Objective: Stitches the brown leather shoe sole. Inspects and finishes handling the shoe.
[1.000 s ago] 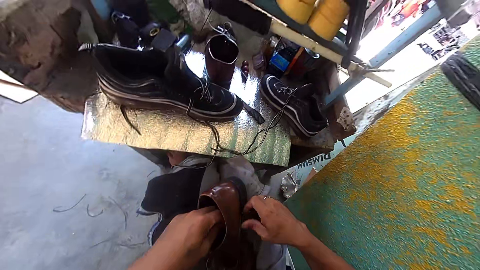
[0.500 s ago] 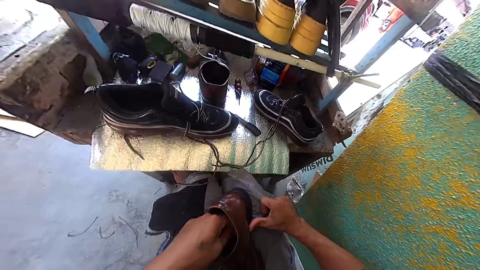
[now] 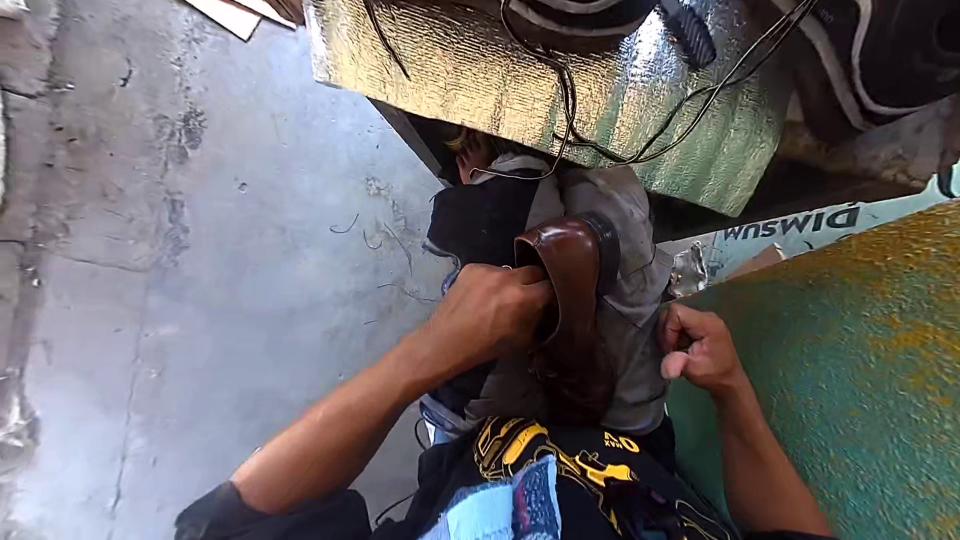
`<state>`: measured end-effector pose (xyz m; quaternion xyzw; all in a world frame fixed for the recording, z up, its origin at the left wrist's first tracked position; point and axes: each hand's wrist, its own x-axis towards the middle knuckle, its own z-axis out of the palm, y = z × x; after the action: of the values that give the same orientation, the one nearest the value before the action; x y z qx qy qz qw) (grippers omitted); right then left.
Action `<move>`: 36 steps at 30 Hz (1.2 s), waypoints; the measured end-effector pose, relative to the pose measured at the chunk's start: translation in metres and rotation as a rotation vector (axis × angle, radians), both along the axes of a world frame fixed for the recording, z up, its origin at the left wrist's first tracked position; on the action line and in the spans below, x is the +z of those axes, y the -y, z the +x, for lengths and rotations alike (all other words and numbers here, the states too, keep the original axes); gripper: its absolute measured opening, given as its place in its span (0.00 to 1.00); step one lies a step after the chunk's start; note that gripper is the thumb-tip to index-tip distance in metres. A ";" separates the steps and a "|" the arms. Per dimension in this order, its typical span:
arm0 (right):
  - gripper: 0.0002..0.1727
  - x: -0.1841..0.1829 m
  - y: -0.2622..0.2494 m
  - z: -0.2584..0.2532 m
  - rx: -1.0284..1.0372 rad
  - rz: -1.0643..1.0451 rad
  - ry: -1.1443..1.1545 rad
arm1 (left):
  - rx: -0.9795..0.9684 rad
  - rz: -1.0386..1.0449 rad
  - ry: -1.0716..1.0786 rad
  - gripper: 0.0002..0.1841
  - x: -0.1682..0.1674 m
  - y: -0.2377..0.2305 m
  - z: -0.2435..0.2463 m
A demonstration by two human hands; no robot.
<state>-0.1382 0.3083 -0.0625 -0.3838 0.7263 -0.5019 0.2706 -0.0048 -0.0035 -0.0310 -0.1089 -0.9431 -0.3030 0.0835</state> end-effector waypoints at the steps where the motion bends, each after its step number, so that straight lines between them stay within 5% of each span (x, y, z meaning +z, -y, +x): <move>1: 0.33 0.003 0.003 0.001 0.018 -0.078 0.023 | 0.004 0.019 0.002 0.08 -0.001 0.002 0.000; 7: 0.07 0.029 0.028 0.021 -0.166 -0.090 -0.172 | -0.026 0.110 -0.020 0.09 -0.009 0.006 0.004; 13: 0.08 0.032 0.045 0.027 -0.214 0.014 -0.276 | -0.015 -0.060 -0.026 0.10 -0.003 0.000 -0.001; 23: 0.10 0.025 0.045 0.034 -0.248 0.140 -0.349 | 0.002 -0.008 0.050 0.10 0.000 0.000 -0.003; 31: 0.13 0.038 0.055 0.045 -0.052 -0.500 0.894 | 0.010 -0.027 0.113 0.11 0.008 -0.004 -0.011; 33: 0.19 0.036 0.058 0.047 -0.001 -0.554 1.002 | 0.007 -0.022 0.111 0.11 0.008 -0.005 -0.011; 34: 0.22 0.039 0.060 0.046 -0.012 -0.512 0.882 | 0.008 -0.023 0.108 0.11 0.007 -0.005 -0.011; 36: 0.25 0.047 0.061 0.040 -0.088 -0.244 0.286 | 0.008 -0.023 0.112 0.11 0.005 -0.004 -0.009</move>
<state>-0.0978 0.2478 -0.0158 -0.3062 0.6302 -0.6472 0.3003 -0.0140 0.0005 -0.0257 -0.0888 -0.9501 -0.2973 0.0304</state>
